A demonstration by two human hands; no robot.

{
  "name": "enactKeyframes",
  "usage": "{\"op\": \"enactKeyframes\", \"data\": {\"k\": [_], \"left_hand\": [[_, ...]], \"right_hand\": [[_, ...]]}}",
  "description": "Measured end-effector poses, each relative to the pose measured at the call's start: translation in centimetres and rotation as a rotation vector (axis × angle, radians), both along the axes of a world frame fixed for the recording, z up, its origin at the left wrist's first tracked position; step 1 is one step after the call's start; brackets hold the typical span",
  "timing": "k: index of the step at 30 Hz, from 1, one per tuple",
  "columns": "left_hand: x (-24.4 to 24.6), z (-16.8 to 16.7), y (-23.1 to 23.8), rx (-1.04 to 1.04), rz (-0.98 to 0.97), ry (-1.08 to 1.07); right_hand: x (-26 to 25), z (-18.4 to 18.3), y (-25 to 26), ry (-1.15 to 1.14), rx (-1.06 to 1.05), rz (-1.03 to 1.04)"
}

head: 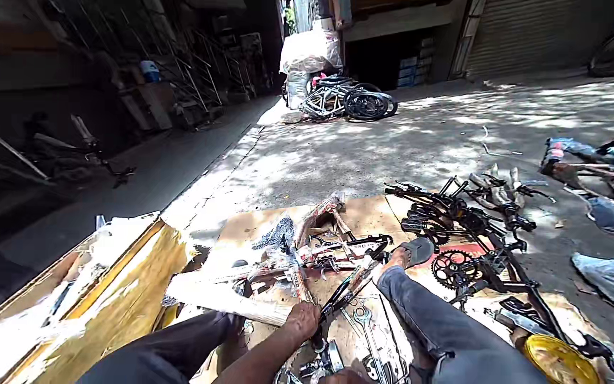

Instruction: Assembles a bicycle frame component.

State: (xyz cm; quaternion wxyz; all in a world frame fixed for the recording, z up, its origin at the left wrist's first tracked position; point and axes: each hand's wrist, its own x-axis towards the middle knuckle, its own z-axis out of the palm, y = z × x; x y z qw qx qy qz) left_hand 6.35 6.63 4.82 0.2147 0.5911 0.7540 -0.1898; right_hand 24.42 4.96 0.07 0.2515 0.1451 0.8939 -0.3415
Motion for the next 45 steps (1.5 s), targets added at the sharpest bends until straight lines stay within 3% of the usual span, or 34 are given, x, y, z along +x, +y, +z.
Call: {"op": "enactKeyframes", "data": {"k": [4,10,12,17,20,23,28,33,36,38,40,43,45], "left_hand": [[0.0,-1.3,0.2,-0.079,-0.063,0.109],[-3.7,-2.7,0.6,0.038,-0.429,-0.055],[-4.0,-2.8,0.2,0.083,-0.465,-0.119],[-3.7,-2.9,-1.3,0.116,0.029,-0.217],[-3.0,-2.8,-1.2,0.085,0.173,-0.204],[-2.9,-2.7,-0.6,0.085,0.166,-0.262],[-5.9,-3.7,-1.2,0.122,-0.077,-0.243],[-4.5,-2.1,-1.0,-0.01,0.079,-0.232],[-3.3,-2.6,-0.4,0.018,0.208,-0.238],[-3.3,-3.0,-0.2,0.067,0.195,-0.266],[-4.1,-3.7,-0.4,0.116,0.089,-0.297],[-5.7,-4.8,-0.2,0.159,-0.137,-0.288],[-6.4,-4.9,0.1,0.158,-0.285,-0.273]], "right_hand": [[0.5,-0.4,0.6,-0.028,-0.01,-0.011],[0.2,-2.3,3.2,-0.085,0.038,-0.09],[-0.4,-3.4,4.1,-0.102,0.046,-0.14],[-2.8,-6.2,6.1,-0.049,0.032,-0.395],[-4.4,-7.3,6.5,-0.053,0.018,-0.523],[-5.2,-8.5,6.4,0.023,-0.023,-0.642],[-4.7,-9.9,6.6,0.091,-0.126,-0.76],[-5.4,-10.1,6.2,0.067,-0.055,-0.734],[-5.8,-9.7,6.0,0.088,0.01,-0.74],[-5.6,-9.4,6.2,0.11,-0.012,-0.812],[-5.2,-9.2,6.2,0.137,-0.18,-0.952],[-4.7,-6.3,6.2,0.192,-0.738,-1.197],[-4.2,-4.7,6.2,0.269,-0.972,-1.292]]}}
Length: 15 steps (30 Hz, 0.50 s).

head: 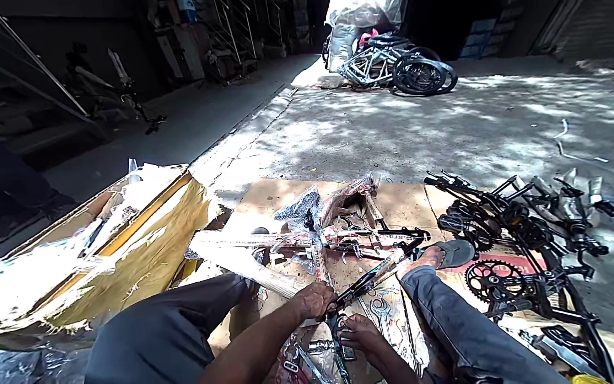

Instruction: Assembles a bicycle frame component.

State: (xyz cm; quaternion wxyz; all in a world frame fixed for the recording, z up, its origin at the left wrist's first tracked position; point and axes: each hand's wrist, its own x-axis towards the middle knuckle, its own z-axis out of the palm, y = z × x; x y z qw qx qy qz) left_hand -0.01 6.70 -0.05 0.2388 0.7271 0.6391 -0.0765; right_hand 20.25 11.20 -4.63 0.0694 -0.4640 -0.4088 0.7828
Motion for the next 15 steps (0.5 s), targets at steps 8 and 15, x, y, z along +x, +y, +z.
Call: {"op": "enactKeyframes", "data": {"k": [8,15], "left_hand": [[-2.0,6.5,-1.3,-0.105,0.2,0.104],[-5.2,19.9,-6.1,-0.235,0.13,0.194]], "right_hand": [[0.1,2.9,1.5,0.06,0.487,0.157],[-5.5,5.3,2.7,-0.399,1.367,0.901]]}}
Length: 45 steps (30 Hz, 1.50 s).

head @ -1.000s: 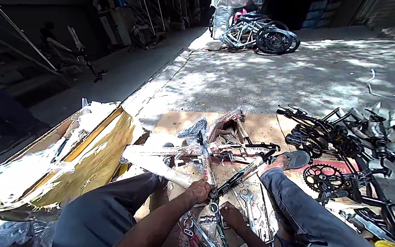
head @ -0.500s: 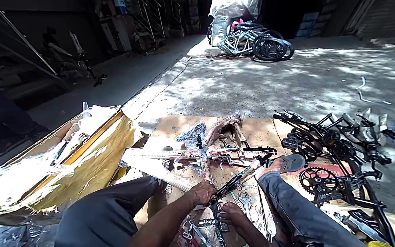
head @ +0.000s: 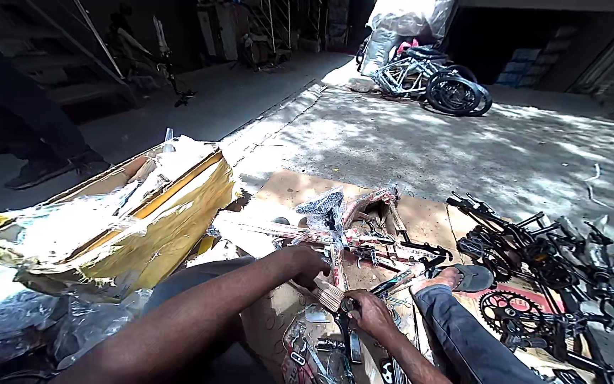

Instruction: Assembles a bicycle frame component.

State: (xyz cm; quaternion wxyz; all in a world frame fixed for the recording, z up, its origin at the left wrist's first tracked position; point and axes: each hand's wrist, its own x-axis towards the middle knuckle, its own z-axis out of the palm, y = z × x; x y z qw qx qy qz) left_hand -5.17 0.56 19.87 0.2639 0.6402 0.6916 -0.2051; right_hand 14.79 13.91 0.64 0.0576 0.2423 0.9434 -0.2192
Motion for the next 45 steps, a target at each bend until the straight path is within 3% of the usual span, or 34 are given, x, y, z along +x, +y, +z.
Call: {"op": "enactKeyframes", "data": {"k": [4,7,15,24,29,34,41,45], "left_hand": [[-2.6,0.6,-2.4,0.277,0.107,-0.152],[-2.5,1.5,-3.0,0.184,0.164,-0.009],[-0.6,3.7,-4.2,0.256,0.036,-0.129],[-0.6,3.5,-4.3,0.22,0.063,-0.097],[-0.4,3.4,-4.0,0.191,0.08,-0.114],[-0.4,3.1,-3.8,0.182,0.083,-0.112],[-0.5,2.4,-3.9,0.209,0.038,-0.102],[-0.3,2.7,-3.9,0.183,0.038,-0.091]], "right_hand": [[-1.5,-0.9,-0.2,-0.124,0.067,0.14],[-2.2,-0.6,-0.1,-0.179,0.094,0.199],[-2.6,-0.4,1.0,-0.209,0.053,0.212],[-2.6,-0.7,0.8,-0.216,0.051,0.098],[-2.7,-1.1,-0.1,-0.234,0.135,-0.065],[-2.6,-1.2,-0.6,-0.162,0.056,-0.064],[-2.6,-0.5,-0.2,-0.233,0.073,0.051],[-2.6,-0.5,-0.3,-0.245,0.068,0.01]]}}
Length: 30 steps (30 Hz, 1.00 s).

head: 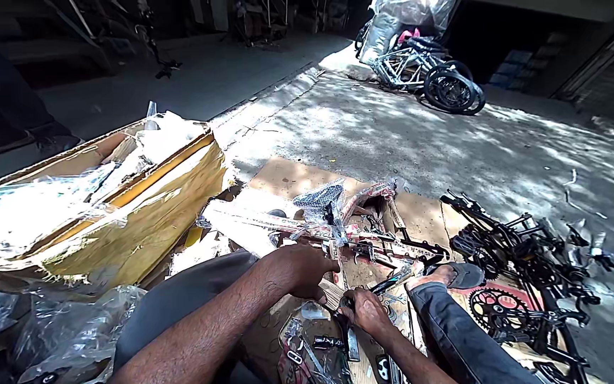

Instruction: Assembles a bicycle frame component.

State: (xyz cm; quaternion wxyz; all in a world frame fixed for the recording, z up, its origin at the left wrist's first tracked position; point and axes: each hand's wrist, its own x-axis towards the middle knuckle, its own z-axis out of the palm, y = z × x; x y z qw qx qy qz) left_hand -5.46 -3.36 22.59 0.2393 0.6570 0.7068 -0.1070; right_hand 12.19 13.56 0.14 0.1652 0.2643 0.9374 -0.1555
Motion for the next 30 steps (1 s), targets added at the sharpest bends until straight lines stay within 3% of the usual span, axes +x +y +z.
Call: {"op": "enactKeyframes", "data": {"k": [7,17,25,30], "left_hand": [[0.5,0.2,0.1,-0.002,0.005,-0.009],[0.5,-0.5,0.7,-0.052,-0.015,-0.006],[0.4,-0.5,1.0,-0.056,-0.008,-0.015],[-0.9,-1.5,-0.8,-0.062,-0.016,-0.034]], "right_hand": [[0.9,-0.1,-0.1,-0.004,0.056,-0.215],[0.2,0.2,-1.0,0.012,-0.032,-0.109],[0.2,0.8,-0.2,-0.045,0.011,-0.173],[-1.6,1.7,-2.8,-0.084,-0.04,-0.231]]}}
